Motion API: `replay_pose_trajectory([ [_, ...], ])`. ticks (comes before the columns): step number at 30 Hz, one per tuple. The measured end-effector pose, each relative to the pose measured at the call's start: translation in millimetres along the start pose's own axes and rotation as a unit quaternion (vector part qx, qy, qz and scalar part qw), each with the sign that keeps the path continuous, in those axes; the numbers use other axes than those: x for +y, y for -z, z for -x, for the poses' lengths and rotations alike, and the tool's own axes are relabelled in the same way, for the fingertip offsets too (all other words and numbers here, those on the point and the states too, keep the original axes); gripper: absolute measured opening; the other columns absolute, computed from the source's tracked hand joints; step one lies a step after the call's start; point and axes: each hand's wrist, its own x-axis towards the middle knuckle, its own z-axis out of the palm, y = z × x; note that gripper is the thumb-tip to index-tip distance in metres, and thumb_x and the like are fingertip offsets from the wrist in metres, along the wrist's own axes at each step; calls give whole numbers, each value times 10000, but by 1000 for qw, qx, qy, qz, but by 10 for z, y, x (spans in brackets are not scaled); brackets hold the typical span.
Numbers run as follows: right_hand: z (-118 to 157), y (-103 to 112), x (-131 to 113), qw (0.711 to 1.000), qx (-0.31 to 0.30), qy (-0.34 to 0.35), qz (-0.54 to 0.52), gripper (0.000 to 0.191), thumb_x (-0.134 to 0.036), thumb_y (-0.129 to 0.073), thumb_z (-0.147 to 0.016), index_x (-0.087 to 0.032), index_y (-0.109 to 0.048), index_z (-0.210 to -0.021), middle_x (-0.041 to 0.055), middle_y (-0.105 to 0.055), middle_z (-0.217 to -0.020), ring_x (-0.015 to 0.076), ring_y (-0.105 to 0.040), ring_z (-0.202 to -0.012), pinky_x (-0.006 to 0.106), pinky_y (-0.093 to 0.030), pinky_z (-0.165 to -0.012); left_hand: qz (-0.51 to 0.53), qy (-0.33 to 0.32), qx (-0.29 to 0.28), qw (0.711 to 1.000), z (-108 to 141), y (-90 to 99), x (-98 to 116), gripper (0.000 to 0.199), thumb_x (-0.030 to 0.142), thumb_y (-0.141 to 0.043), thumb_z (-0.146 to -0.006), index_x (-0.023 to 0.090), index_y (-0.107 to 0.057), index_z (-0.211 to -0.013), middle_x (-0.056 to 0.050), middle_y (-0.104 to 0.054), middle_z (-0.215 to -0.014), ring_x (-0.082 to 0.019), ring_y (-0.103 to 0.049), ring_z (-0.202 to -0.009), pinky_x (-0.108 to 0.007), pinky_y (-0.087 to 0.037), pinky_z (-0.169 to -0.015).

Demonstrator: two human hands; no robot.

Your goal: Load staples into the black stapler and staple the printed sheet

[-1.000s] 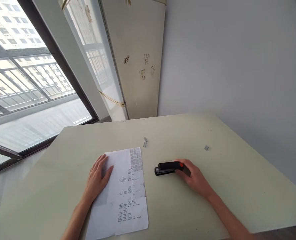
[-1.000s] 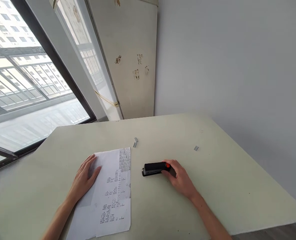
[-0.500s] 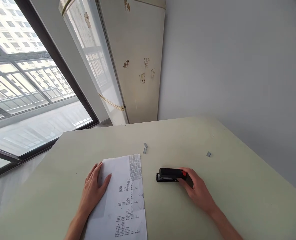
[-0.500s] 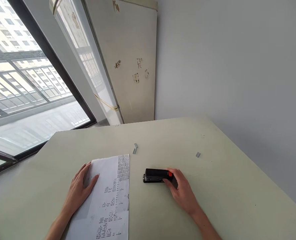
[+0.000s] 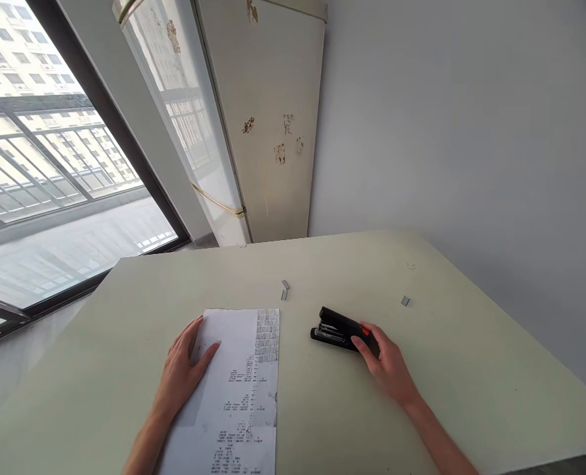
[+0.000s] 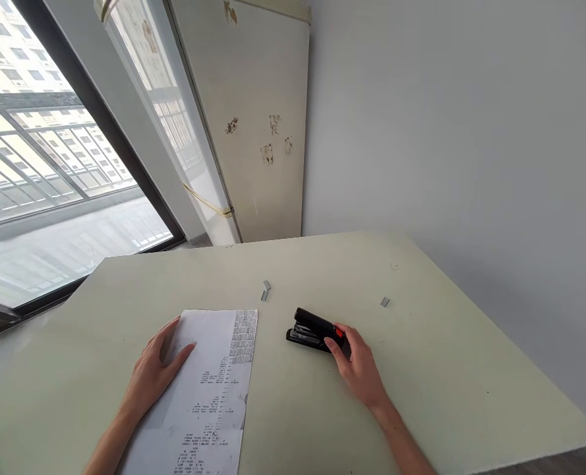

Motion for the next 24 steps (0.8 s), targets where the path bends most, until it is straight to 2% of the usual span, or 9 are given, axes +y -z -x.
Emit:
replay_pose_trajectory([
  [4,13,-8,37,1000,-11,-6,3,451,-638,-602,-982,-282,-674,-1249,96,-740,-1216,307,-710,-1037,405,-614,-743,33,-28,9,999,29,40,26,680,656,-620,-953,326,-500,-1535,-83,-538,-1584,-313,-651,-1272,-480,-555,-1081],
  [7,16,-16,65,1000,-24,15,-6,460,-629,-616,-978,-286,-660,-1281,108,-718,-1276,320,-689,-1126,411,-620,-782,29,-48,24,998,43,60,38,602,656,-629,-947,328,-607,-1451,-68,-526,-1582,-268,-681,-1168,-399,-590,-986],
  [9,13,-18,76,999,-35,34,-10,431,-613,-609,-988,-293,-659,-1273,100,-712,-1292,307,-679,-1154,413,-616,-840,25,-46,5,999,42,74,52,527,660,-607,-962,334,-681,-1370,-52,-597,-1496,-191,-698,-902,-338,-605,-822],
  [11,6,-16,80,998,-40,46,-6,405,-604,-603,-996,-298,-662,-1255,89,-714,-1280,292,-678,-1151,422,-605,-893,27,-41,-25,998,36,89,75,485,660,-568,-987,333,-725,-1309,-33,-673,-1378,-119,-599,-654,-299,-573,-687],
  [12,3,-13,80,998,-40,49,-3,401,-603,-603,-997,-299,-663,-1251,86,-715,-1274,290,-676,-1153,430,-598,-918,28,-42,-32,998,32,95,89,482,660,-551,-996,327,-738,-1289,-27,-698,-1329,-107,-561,-604,-293,-562,-665],
  [14,-2,-5,80,998,-39,51,3,402,-605,-605,-996,-299,-663,-1250,84,-715,-1270,292,-673,-1154,450,-589,-956,28,-43,-23,998,25,101,111,489,662,-535,-1000,316,-745,-1274,-24,-724,-1279,-123,-596,-643,-295,-568,-706],
  [18,-1,8,83,997,-40,64,8,394,-591,-600,-1002,-307,-670,-1266,80,-715,-1285,291,-673,-1173,457,-579,-1001,18,-34,20,999,23,87,108,493,638,-520,-1003,291,-728,-1285,-38,-719,-1311,-195,-712,-897,-315,-582,-849],
  [20,3,6,84,996,-41,75,12,396,-583,-595,-1008,-312,-670,-1286,74,-714,-1293,290,-670,-1185,461,-571,-1022,9,-21,37,999,29,74,88,497,622,-512,-1006,275,-713,-1300,-52,-704,-1342,-195,-717,-886,-320,-584,-845],
  [24,11,-8,79,995,-47,76,36,414,-592,-613,-996,-323,-666,-1307,73,-708,-1286,296,-658,-1171,471,-575,-1005,0,4,45,999,41,61,65,511,621,-504,-1007,280,-685,-1341,-65,-677,-1364,-160,-680,-734,-329,-588,-759],
])
